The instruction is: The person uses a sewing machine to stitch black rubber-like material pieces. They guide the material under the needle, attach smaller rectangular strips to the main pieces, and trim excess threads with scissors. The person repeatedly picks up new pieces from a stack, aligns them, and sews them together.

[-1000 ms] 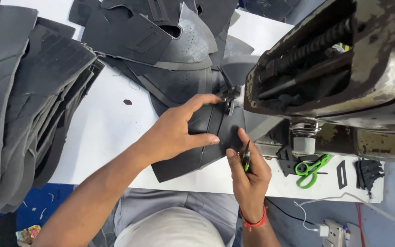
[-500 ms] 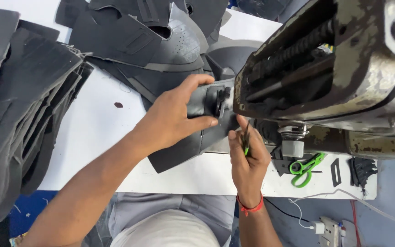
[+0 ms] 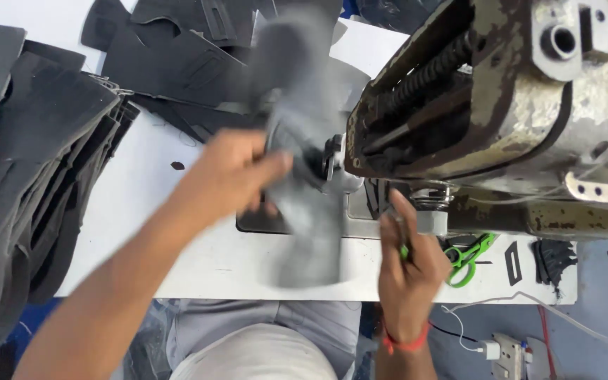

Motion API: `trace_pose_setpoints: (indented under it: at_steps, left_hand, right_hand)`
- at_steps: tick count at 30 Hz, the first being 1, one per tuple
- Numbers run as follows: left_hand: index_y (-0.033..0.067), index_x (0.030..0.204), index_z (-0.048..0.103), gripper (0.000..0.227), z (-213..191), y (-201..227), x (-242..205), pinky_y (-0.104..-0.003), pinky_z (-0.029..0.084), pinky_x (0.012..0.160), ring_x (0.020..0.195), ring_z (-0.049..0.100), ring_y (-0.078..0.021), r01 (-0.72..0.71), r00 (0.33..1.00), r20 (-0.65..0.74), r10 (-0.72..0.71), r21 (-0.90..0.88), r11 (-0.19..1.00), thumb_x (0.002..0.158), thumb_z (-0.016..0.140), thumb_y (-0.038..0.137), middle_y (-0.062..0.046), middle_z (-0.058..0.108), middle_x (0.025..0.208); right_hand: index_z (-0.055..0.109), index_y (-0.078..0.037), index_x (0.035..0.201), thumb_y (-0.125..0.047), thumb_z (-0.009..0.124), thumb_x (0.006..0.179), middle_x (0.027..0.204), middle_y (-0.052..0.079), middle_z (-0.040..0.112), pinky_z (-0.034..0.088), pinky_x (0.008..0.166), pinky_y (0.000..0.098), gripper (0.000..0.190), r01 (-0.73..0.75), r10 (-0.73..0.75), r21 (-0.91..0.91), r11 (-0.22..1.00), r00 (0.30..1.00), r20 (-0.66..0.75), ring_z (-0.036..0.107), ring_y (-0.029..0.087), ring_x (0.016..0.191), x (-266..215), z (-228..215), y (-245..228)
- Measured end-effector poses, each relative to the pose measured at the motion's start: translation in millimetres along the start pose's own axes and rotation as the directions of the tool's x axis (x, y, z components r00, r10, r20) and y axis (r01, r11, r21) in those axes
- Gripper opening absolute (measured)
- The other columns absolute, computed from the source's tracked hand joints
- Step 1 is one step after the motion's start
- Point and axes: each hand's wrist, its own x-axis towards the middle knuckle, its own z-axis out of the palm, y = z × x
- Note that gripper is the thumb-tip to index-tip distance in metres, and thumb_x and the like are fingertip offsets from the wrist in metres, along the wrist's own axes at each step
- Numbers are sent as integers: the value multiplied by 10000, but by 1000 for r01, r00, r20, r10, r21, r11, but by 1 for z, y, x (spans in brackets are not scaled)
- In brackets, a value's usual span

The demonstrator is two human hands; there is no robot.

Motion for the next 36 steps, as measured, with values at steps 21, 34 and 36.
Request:
trace_pose_setpoints:
  at_steps: [21,34,36]
  left_hand:
    - [16,1451,532,617,16,2,-49,-349,560,820,1077,705,-262,-354,929,-110,352,6,935,955,756,307,-248,668,1331]
    - [104,1449,572,614,23,8,-32,-259,482,506,618,518,-39,-63,989,-141,39,-166,984,900,755,310,-118,662,1429]
    - [126,1433,579,625,19,14,-27,-273,435,450,477,397,-56,8,992,-126,-29,-167,986,864,756,314,-93,680,1402]
  right_hand:
    - [669,-52,1365,-104,692,953,653,-83,548,350,478,189,416,-470,394,322,822,877,274,457,5,544,-14,17,-2]
    - [693,-6,1323,-66,728,961,854,-41,571,358,516,188,369,-311,263,328,892,947,185,451,4,605,6,26,3]
    - [693,-1,1311,-64,722,965,877,-42,581,360,518,189,353,-296,247,343,891,952,179,454,4,613,11,30,2]
